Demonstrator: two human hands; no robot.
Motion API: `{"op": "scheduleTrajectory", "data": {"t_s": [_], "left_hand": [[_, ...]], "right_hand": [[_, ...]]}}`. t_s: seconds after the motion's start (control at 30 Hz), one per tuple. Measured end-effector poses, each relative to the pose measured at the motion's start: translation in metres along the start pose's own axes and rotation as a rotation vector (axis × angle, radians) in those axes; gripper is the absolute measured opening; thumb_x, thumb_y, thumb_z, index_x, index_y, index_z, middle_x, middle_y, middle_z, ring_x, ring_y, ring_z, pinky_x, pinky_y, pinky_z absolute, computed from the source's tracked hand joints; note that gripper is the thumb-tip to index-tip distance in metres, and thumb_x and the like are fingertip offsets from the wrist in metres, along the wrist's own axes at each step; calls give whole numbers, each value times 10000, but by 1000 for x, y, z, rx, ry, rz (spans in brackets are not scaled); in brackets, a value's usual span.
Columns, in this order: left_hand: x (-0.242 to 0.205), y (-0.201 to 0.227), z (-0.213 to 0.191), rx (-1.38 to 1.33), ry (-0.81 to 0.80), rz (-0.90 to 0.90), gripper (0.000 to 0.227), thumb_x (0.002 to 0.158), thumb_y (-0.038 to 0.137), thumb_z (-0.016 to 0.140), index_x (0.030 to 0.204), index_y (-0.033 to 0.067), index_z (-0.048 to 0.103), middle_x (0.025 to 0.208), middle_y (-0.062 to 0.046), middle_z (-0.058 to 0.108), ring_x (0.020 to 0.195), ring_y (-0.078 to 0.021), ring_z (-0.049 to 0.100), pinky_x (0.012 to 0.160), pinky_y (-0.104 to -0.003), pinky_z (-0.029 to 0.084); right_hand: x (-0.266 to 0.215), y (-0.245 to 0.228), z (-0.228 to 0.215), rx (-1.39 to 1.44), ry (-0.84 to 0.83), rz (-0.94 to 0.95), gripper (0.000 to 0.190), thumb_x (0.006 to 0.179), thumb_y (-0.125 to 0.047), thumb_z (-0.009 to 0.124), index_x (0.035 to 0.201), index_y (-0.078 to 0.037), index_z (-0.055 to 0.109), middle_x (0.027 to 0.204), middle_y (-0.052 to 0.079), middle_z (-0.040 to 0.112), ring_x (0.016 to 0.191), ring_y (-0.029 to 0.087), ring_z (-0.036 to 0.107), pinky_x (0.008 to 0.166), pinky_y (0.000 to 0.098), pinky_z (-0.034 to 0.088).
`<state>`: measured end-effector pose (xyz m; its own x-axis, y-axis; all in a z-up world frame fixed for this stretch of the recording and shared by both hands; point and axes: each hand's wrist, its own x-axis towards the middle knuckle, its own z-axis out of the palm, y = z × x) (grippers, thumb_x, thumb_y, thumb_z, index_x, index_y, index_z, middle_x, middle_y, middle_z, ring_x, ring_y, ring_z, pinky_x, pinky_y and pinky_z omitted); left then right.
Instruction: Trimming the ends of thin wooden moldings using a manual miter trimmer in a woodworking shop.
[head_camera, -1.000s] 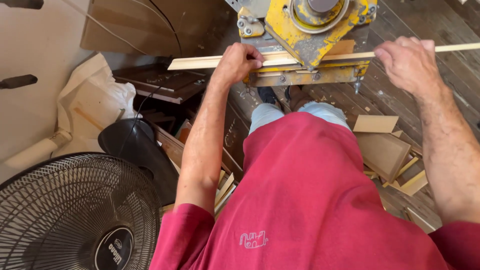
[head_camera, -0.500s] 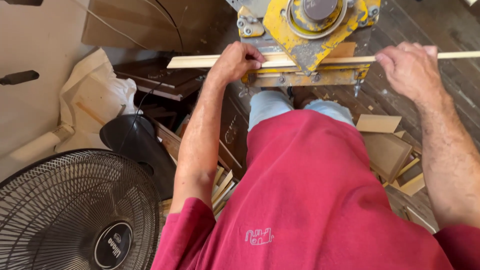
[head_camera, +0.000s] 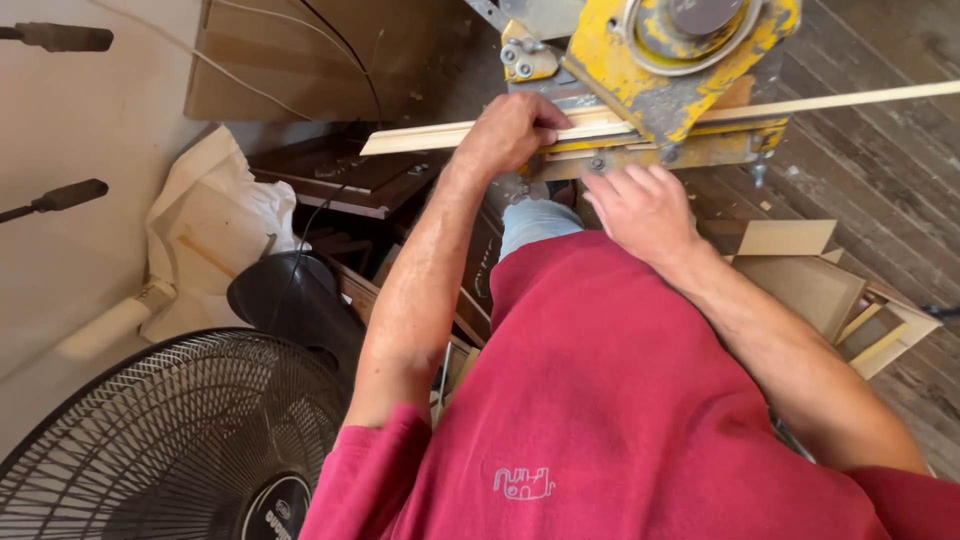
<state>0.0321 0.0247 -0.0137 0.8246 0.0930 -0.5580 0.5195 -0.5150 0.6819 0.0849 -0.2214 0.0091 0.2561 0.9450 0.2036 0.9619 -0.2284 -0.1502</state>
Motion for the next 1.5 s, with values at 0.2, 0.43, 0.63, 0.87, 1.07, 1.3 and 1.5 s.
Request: {"op": "scheduleTrajectory", "data": {"t_s": [0.2,0.43,0.63,0.87,1.07,1.3,1.5], "left_hand": [[7,-14,9,56,47,95,209,818,116,672,937,190,828,975,15,822,953,-237,741,834,-379,522],[10,-9,7,87,17,102,221,835,91,672,980,150,829,1081,-17,769,1072,-243,688,953,-367,520],[12,-8,3,91,-19,77,255,825,92,674,1013,152,837,1085,30,798,1067,-218,697,956,-331,517],[-3,-11,-4,-96,34,88,242,803,20,676,969,189,722,883,43,778,849,-159,714,798,-313,541],[-7,-14,-6,-111,40,120,343,816,24,690,1076,199,550,853,10,736,808,-226,655,758,-386,487],[-7,-17,-2,-20,79,227,246,846,30,769,1001,127,604,995,-45,616,936,-262,628,806,-436,503],[1,-21,1,-38,52,165,96,847,104,814,926,109,760,1004,-47,666,991,-257,645,851,-412,525]], "right_hand": [[27,-17,27,-118,135,79,206,987,-83,609,810,-179,564,764,6,488,708,224,503,614,356,378],[26,-23,27,-113,174,40,244,869,1,629,691,-140,542,739,39,469,690,235,463,603,359,367],[28,-9,25,-92,81,-160,203,971,-60,553,806,-179,566,769,4,508,674,205,509,681,331,404],[48,-27,-15,-135,162,7,146,1036,-59,602,1009,-177,684,979,-51,628,559,82,543,462,250,416],[70,-33,12,-414,-11,196,47,1054,-154,590,1045,-188,620,983,-46,557,444,40,557,359,207,482],[70,-30,52,-364,-202,271,61,979,-165,628,1026,-173,664,907,-8,585,479,192,651,397,335,540],[64,-37,46,-302,-236,314,159,940,-174,552,1007,-144,694,997,71,588,446,277,639,364,400,505]]}}
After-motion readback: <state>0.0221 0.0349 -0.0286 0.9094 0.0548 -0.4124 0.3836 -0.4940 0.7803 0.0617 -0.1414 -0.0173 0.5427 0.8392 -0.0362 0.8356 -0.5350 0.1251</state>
